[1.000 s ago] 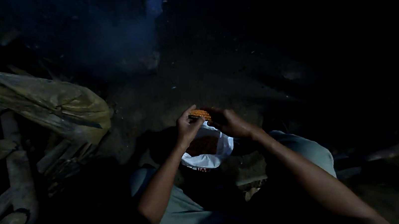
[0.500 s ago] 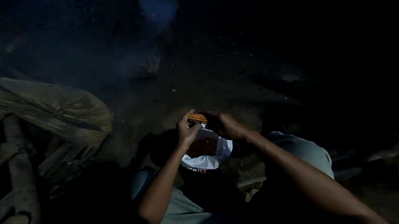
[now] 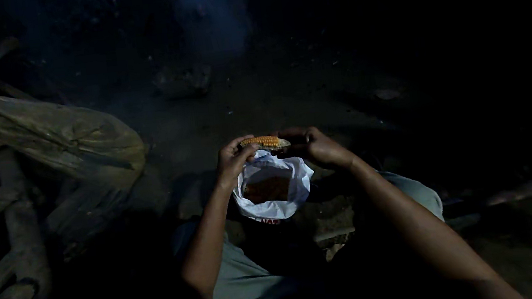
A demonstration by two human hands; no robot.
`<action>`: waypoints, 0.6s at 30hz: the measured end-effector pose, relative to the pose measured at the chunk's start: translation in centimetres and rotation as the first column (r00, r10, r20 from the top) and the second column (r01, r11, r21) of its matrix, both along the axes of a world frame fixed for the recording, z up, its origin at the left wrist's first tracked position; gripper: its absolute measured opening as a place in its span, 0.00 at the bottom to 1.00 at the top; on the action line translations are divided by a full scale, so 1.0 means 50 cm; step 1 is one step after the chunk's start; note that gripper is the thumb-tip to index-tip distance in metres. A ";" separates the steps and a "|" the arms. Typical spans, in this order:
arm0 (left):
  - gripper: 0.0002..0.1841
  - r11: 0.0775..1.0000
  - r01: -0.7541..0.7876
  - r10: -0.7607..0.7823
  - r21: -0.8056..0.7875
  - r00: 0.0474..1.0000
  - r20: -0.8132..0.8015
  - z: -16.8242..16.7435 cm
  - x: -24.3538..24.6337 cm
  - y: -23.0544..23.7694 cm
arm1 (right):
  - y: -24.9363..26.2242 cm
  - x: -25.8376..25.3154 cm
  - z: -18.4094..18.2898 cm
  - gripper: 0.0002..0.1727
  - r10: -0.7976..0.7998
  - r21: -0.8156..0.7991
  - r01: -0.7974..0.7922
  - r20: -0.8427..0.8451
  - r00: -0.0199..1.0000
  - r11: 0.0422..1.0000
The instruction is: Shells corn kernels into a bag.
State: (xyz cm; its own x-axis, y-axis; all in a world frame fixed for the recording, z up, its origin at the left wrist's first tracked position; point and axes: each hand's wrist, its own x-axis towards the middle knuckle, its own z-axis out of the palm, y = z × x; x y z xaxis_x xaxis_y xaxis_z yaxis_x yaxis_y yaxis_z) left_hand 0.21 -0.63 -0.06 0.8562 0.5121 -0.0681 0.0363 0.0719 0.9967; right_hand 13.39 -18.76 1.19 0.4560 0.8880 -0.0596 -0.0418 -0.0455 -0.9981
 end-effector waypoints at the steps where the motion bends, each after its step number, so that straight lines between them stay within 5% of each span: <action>1: 0.14 1.000 0.001 -0.001 0.010 1.000 0.008 0.001 -0.001 0.002 | 0.001 0.000 -0.001 0.22 -0.002 0.002 0.003 -0.020 1.000 1.000; 10: 0.18 0.998 0.044 -0.045 0.053 0.999 0.022 -0.008 -0.003 -0.003 | 0.006 -0.002 -0.010 0.18 -0.028 0.011 0.027 0.074 0.997 1.000; 18: 0.23 0.995 0.019 -0.021 -0.098 1.000 -0.023 -0.020 0.013 -0.027 | 0.008 -0.003 -0.017 0.21 -0.010 -0.039 0.021 0.268 0.963 0.999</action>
